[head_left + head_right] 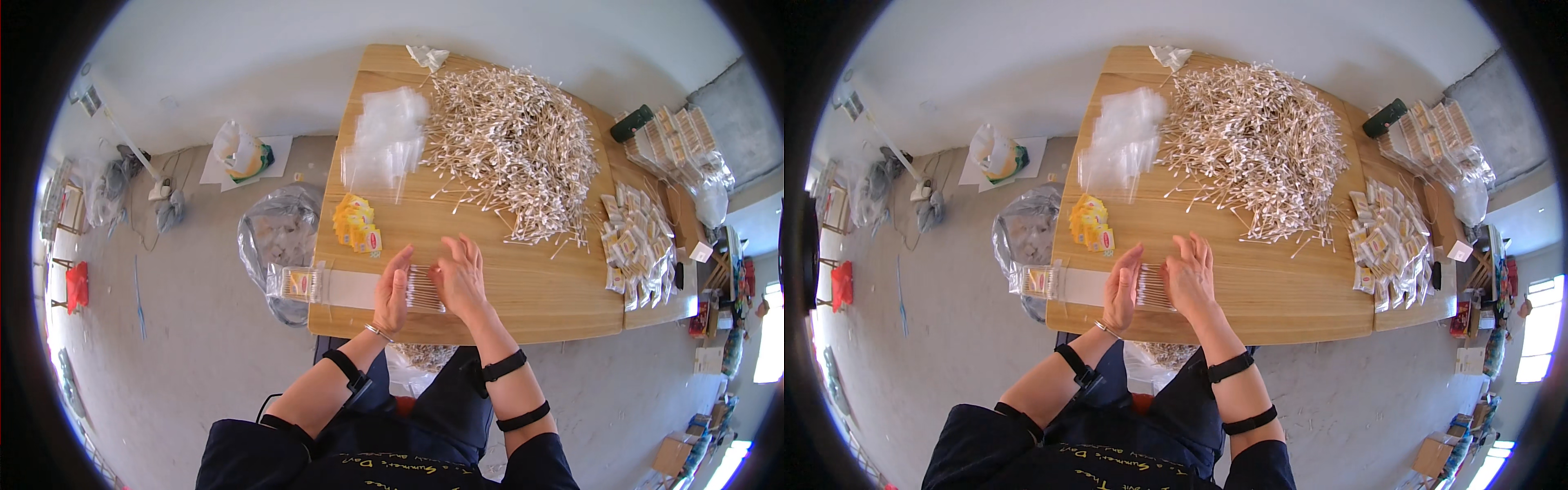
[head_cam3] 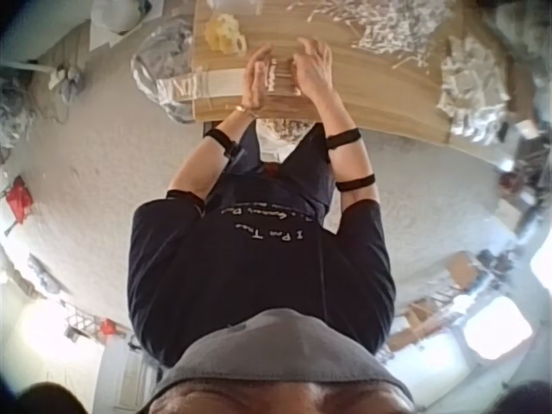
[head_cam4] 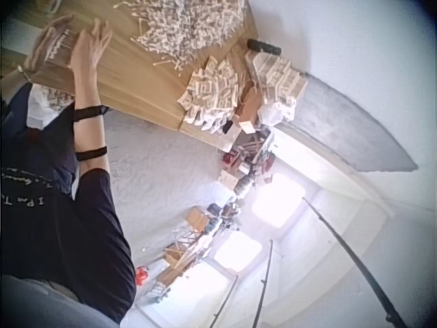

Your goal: Sorting a large pile of cotton swabs into small groups and placing them into clear plastic bags.

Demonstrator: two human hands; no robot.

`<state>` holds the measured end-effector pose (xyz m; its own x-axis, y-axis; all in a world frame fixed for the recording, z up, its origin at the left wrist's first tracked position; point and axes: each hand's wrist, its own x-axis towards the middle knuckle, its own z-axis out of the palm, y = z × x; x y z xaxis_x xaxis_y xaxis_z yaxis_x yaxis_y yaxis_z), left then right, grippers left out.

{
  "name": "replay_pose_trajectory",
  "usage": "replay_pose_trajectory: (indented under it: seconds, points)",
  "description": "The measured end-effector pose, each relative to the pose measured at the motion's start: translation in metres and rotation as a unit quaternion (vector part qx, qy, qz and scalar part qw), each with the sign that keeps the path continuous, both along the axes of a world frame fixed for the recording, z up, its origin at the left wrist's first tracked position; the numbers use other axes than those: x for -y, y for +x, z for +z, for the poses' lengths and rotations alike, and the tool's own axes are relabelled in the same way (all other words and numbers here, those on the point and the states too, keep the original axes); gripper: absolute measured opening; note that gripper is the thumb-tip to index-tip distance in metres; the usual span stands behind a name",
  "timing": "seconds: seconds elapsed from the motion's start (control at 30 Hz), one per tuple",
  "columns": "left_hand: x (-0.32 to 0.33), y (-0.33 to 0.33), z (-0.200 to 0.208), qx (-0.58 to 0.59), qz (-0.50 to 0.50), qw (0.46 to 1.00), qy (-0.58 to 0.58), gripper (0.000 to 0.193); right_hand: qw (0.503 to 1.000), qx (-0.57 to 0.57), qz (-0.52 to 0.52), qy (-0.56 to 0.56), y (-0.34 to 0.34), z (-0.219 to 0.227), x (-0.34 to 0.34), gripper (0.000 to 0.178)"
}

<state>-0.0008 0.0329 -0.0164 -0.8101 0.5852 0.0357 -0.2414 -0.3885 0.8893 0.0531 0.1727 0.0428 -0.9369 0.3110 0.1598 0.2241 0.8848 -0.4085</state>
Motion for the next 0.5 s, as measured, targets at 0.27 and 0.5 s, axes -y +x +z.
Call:
replay_pose_trajectory:
  seconds: [0.27,0.5]
  points:
    - [-0.001,0.001,0.000,-0.021,0.031,0.999,-0.017,0.053,0.999,0.028,0.026,0.020,-0.009,0.001,0.004,0.007]
    - [-0.002,0.000,-0.004,-0.018,0.034,0.999,-0.022,0.053,0.988,0.070,0.092,0.101,-0.010,-0.007,0.003,0.024]
